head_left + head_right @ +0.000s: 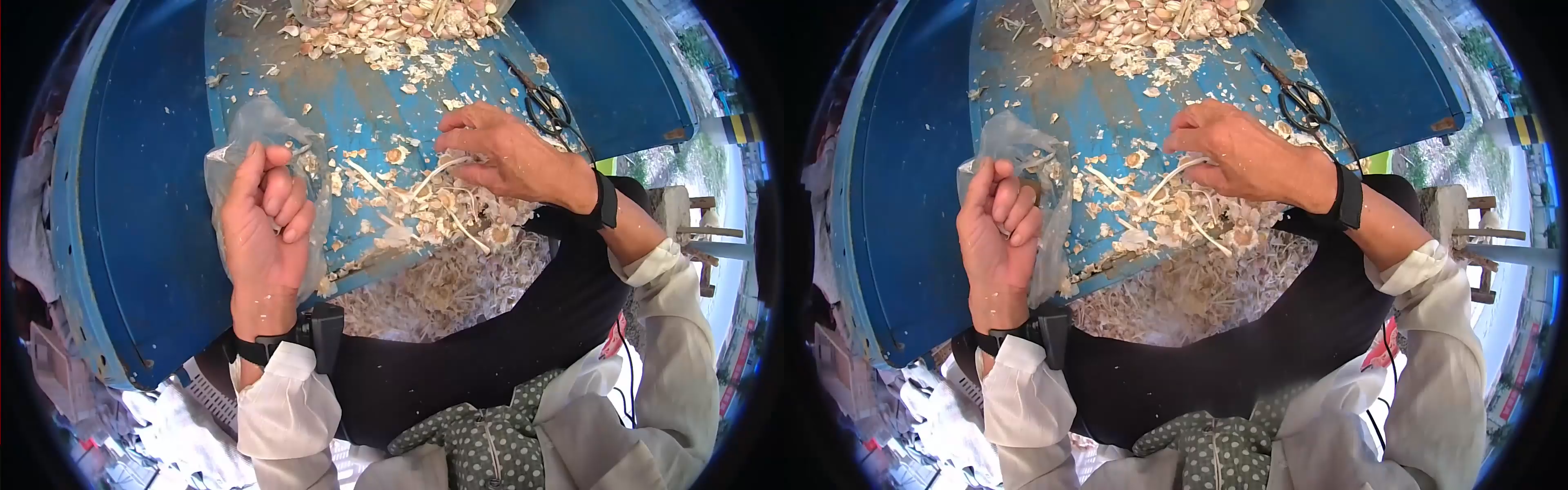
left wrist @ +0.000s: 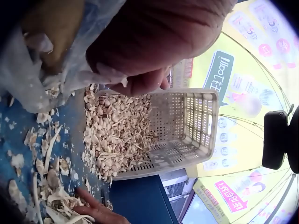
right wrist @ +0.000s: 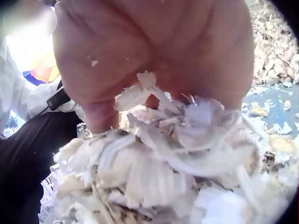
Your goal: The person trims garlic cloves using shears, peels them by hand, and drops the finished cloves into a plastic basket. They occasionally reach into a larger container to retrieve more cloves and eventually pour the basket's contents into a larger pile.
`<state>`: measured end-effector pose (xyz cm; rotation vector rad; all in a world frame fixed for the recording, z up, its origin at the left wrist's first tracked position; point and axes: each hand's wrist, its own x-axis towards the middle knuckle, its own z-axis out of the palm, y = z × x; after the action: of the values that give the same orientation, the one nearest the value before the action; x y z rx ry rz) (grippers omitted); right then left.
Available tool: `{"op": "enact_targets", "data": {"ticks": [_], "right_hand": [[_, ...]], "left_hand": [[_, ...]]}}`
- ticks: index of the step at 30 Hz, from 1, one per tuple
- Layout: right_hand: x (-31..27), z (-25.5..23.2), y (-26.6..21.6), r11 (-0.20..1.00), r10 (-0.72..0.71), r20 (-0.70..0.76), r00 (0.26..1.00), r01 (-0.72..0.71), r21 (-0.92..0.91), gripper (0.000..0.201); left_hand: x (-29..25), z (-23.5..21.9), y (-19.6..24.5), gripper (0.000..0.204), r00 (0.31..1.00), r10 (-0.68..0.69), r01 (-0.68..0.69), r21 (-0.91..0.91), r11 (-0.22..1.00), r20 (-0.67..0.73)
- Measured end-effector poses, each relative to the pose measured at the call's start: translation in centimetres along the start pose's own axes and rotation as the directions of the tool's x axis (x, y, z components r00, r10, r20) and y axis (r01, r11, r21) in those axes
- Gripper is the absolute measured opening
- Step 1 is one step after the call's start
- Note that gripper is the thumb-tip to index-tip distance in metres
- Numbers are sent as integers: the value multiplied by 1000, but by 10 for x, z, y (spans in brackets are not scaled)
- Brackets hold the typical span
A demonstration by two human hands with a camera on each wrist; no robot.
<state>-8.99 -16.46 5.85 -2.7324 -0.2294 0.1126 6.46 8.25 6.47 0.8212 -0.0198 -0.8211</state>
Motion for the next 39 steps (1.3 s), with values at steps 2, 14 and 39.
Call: {"op": "enact_targets", "data": {"ticks": [2,14,39], "right_hand": [[31,4,-22,982,-7,-233,972,50,181,15],[62,42,-33,998,64,45,997,-63,-23,7],[-78,44,-57,994,110,32,993,-110,-4,60]], "left_hand": [[3,2,-3,23,1000,-1,0,-16,1000,-21],[6,-8,-11,24,997,-59,59,8,998,53],[1,21,-51,35,989,-149,140,245,959,20]]}}
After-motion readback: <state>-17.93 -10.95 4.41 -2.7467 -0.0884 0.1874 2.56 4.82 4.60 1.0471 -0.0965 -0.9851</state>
